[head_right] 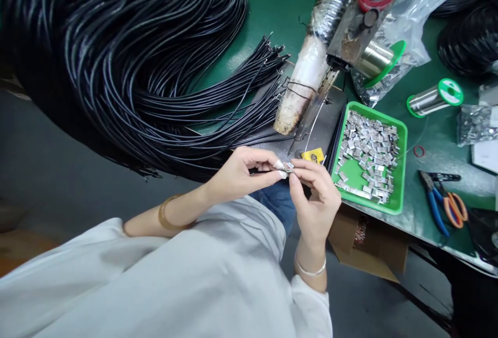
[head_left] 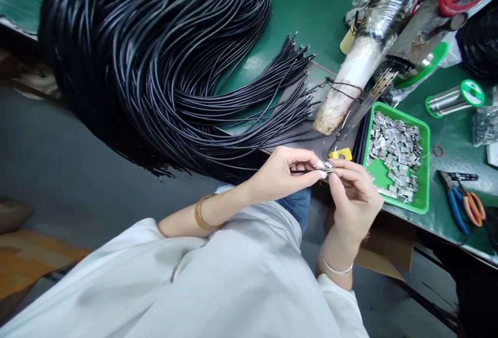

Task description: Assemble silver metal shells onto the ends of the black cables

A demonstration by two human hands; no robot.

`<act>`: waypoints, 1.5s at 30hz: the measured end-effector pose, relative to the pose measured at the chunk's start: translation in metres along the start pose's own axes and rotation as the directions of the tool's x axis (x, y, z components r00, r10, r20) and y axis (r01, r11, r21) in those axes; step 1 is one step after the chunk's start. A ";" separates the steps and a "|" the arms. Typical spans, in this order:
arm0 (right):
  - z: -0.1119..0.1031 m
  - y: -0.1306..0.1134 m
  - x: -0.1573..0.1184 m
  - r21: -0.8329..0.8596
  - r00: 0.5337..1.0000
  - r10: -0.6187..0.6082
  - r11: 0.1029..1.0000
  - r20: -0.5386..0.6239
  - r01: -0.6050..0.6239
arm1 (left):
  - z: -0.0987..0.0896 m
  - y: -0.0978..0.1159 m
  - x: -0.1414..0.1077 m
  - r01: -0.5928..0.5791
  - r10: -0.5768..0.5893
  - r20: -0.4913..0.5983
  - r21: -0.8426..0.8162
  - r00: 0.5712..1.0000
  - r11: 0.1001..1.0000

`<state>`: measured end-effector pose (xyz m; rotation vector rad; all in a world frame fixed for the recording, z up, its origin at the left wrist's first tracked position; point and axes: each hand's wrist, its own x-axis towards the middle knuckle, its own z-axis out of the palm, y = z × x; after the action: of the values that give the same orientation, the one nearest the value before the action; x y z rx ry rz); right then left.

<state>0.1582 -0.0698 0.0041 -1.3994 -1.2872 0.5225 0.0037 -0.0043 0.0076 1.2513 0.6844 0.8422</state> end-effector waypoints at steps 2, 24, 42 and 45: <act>-0.001 0.000 0.000 0.001 1.000 -0.018 1.000 0.006 0.018 | -0.001 0.001 0.000 -0.002 0.002 0.005 0.015 1.000 1.000; -0.007 -0.005 -0.002 -0.353 0.968 -0.228 0.901 0.108 0.252 | -0.006 -0.005 -0.005 -0.369 0.361 0.146 0.622 0.921 0.691; 0.012 -0.007 -0.012 -0.138 0.975 -0.121 0.986 -0.184 0.096 | -0.001 0.000 -0.004 0.222 -0.206 0.089 -0.253 0.975 0.942; 0.009 -0.009 -0.012 -0.166 0.953 -0.180 0.976 -0.245 0.141 | -0.001 -0.002 0.000 0.192 -0.200 0.000 -0.266 0.980 0.945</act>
<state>0.1431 -0.0779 0.0050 -1.4162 -1.2311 0.1292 0.0031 -0.0040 0.0052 0.9166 0.6809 0.7582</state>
